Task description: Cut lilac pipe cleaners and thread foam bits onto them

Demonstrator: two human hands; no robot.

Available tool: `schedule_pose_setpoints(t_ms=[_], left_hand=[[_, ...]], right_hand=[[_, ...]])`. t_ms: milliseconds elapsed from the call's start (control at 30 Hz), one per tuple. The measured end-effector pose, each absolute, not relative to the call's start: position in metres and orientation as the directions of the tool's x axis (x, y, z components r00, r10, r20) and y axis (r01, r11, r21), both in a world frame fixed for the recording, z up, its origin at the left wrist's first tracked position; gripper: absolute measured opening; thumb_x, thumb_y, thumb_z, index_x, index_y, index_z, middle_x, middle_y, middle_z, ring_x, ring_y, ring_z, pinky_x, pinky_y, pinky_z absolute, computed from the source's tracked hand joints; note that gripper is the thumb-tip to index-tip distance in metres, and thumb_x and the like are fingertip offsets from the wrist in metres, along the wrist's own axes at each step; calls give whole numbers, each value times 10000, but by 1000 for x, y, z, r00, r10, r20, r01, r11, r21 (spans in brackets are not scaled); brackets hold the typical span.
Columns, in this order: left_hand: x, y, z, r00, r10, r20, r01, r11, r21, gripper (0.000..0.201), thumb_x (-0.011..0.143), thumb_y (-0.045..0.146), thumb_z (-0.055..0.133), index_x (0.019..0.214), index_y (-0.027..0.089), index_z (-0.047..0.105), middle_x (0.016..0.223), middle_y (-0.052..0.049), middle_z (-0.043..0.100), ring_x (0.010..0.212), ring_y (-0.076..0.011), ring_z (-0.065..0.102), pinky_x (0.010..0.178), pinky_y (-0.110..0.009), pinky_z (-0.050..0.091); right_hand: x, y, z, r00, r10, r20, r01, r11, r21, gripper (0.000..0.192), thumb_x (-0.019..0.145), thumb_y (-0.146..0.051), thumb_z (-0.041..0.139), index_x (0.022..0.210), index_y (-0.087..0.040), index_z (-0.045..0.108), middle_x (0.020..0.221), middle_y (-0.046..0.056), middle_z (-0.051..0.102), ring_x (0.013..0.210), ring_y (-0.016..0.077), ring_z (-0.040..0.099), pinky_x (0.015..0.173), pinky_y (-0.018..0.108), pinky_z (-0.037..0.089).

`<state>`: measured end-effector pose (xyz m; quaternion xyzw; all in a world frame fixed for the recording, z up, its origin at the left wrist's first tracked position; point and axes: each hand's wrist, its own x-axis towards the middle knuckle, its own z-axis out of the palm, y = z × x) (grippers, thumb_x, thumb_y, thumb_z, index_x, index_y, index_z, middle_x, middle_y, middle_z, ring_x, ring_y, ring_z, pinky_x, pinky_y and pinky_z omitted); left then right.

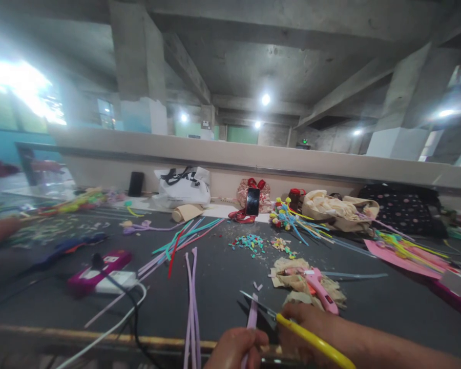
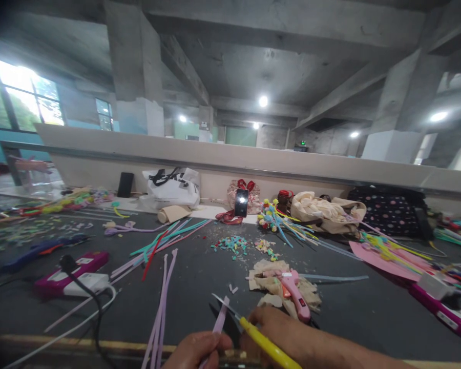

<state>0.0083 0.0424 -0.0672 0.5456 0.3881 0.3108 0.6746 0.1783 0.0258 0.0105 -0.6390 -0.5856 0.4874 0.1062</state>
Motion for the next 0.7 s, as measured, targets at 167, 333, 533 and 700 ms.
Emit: schedule_pose_setpoints(t_ms=[167, 333, 533, 700], left_hand=[[18, 49, -74, 488, 801, -347, 15, 390, 921, 367, 533, 471, 478, 645, 134, 572, 298, 65, 363, 327, -68, 259, 394, -220, 106], [18, 54, -77, 493, 787, -371, 16, 418, 908, 339, 541, 432, 477, 667, 130, 569, 277, 72, 373, 294, -62, 262, 371, -211, 99], [15, 53, -76, 507, 766, -396, 7, 456, 890, 310, 579, 403, 485, 697, 128, 565, 260, 87, 367, 243, -49, 228, 348, -204, 96], [19, 54, -75, 509, 745, -431, -1, 501, 865, 286, 573, 416, 530, 633, 137, 548, 239, 90, 341, 220, -40, 211, 332, -197, 101]], right_hand=[[174, 25, 17, -121, 832, -541, 643, -349, -681, 149, 608, -204, 467, 746, -189, 523, 420, -76, 383, 319, 60, 327, 316, 160, 245], [173, 27, 7, -131, 851, -509, 652, -313, -691, 212, 711, -293, 356, 648, -171, 518, 419, -58, 348, 338, 69, 330, 337, 174, 260], [180, 32, 0, -205, 888, -411, 730, -141, -668, 151, 630, -271, 497, 631, -146, 582, 468, -45, 428, 409, 66, 367, 354, 163, 222], [196, 34, -13, -242, 909, -339, 769, -33, -638, 128, 552, -189, 548, 660, -156, 607, 496, -60, 446, 460, 64, 373, 377, 168, 193]])
